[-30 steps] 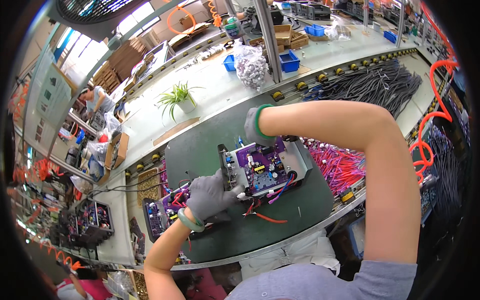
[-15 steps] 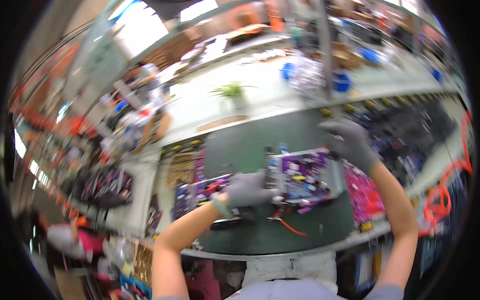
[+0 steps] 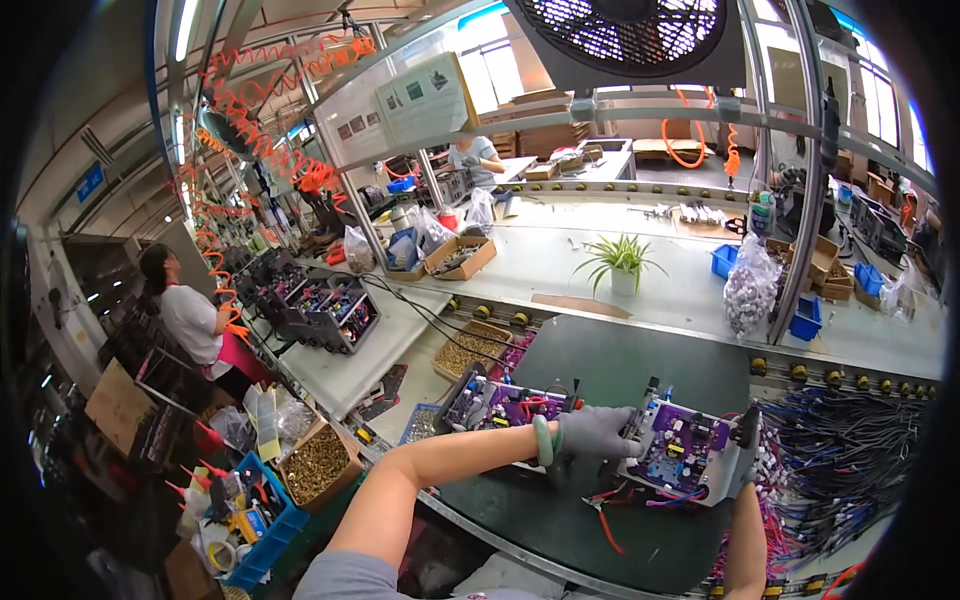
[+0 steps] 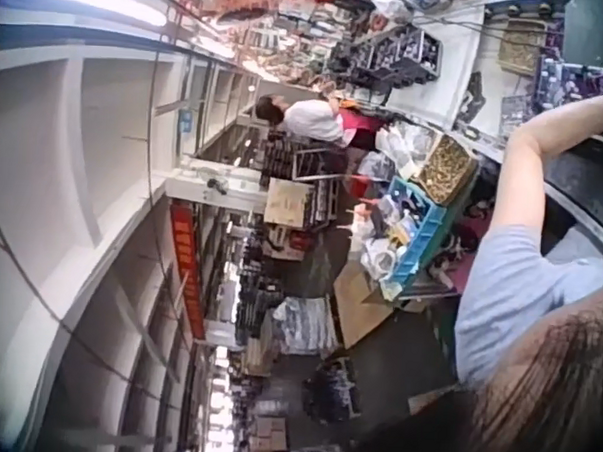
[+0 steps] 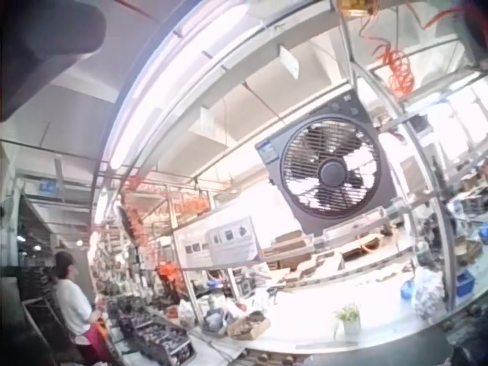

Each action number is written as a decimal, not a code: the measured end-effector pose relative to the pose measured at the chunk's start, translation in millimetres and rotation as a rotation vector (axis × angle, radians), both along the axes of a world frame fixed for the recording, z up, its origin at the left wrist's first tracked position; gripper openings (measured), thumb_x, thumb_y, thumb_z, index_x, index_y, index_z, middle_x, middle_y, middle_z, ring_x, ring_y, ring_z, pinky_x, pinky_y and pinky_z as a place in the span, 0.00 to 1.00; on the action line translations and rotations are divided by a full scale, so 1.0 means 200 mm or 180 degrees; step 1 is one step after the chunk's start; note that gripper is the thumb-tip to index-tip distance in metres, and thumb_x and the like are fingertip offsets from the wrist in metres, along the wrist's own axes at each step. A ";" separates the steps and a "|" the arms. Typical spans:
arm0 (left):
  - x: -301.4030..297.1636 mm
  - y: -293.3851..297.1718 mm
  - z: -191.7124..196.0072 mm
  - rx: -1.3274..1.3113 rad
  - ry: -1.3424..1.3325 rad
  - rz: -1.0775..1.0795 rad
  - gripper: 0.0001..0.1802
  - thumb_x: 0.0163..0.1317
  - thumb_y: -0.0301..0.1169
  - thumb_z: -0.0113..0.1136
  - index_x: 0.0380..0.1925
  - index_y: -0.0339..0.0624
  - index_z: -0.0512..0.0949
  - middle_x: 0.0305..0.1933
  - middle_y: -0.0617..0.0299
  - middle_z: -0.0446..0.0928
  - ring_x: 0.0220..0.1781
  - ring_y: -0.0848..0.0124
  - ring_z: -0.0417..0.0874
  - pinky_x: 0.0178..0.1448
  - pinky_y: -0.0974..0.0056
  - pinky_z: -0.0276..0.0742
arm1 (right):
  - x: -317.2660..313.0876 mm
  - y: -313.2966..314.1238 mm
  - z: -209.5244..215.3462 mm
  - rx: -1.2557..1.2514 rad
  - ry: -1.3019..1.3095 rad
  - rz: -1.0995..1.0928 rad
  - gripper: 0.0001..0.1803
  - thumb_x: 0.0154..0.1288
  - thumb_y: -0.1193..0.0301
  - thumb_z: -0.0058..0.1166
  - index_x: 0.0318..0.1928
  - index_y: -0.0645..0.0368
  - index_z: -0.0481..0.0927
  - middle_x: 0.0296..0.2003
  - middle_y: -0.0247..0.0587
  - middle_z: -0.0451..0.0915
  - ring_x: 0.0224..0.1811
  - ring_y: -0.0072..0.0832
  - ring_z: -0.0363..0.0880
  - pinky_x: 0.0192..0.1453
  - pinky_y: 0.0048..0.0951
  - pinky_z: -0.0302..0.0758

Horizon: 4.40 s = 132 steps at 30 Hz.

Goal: The person assembles electronic components on a workbench, using pliers to strip and connect wires to a circuit board. They then use a pneumatic screwdriver to secure the board into a metal casing, handling multiple units in a repetitive assembly sequence.

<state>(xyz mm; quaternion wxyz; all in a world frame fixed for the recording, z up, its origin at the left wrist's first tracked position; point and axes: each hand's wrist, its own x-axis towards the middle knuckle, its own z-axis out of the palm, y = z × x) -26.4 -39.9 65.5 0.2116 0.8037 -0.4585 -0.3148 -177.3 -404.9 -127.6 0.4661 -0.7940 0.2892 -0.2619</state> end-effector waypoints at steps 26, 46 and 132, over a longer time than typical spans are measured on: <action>0.03 -0.07 -0.07 0.0025 0.1481 -0.0521 0.30 0.66 0.50 0.58 0.50 0.29 0.78 0.42 0.54 0.83 0.40 0.68 0.86 0.44 0.62 0.85 | -0.05 -0.29 -0.34 0.1722 -0.0836 0.0388 0.17 0.73 0.62 0.45 0.44 0.62 0.81 0.38 0.41 0.85 0.34 0.31 0.83 0.43 0.33 0.80; 0.00 -0.03 -0.08 -0.0126 0.0153 -0.0747 0.35 0.65 0.61 0.53 0.26 0.36 0.84 0.22 0.58 0.82 0.23 0.68 0.85 0.32 0.62 0.79 | -0.59 0.66 0.04 -0.0795 -0.0745 -0.0448 0.28 0.76 0.62 0.51 0.68 0.67 0.66 0.50 0.53 0.80 0.47 0.34 0.77 0.53 0.35 0.73; -0.12 -0.11 -0.16 -0.1719 -0.1904 -0.0677 0.11 0.65 0.35 0.56 0.42 0.46 0.82 0.49 0.59 0.79 0.62 0.56 0.74 0.61 0.50 0.71 | -0.25 0.72 0.86 -0.4156 0.0697 0.1956 0.05 0.47 0.72 0.56 0.21 0.52 0.73 0.20 0.33 0.72 0.29 0.32 0.78 0.57 0.39 0.72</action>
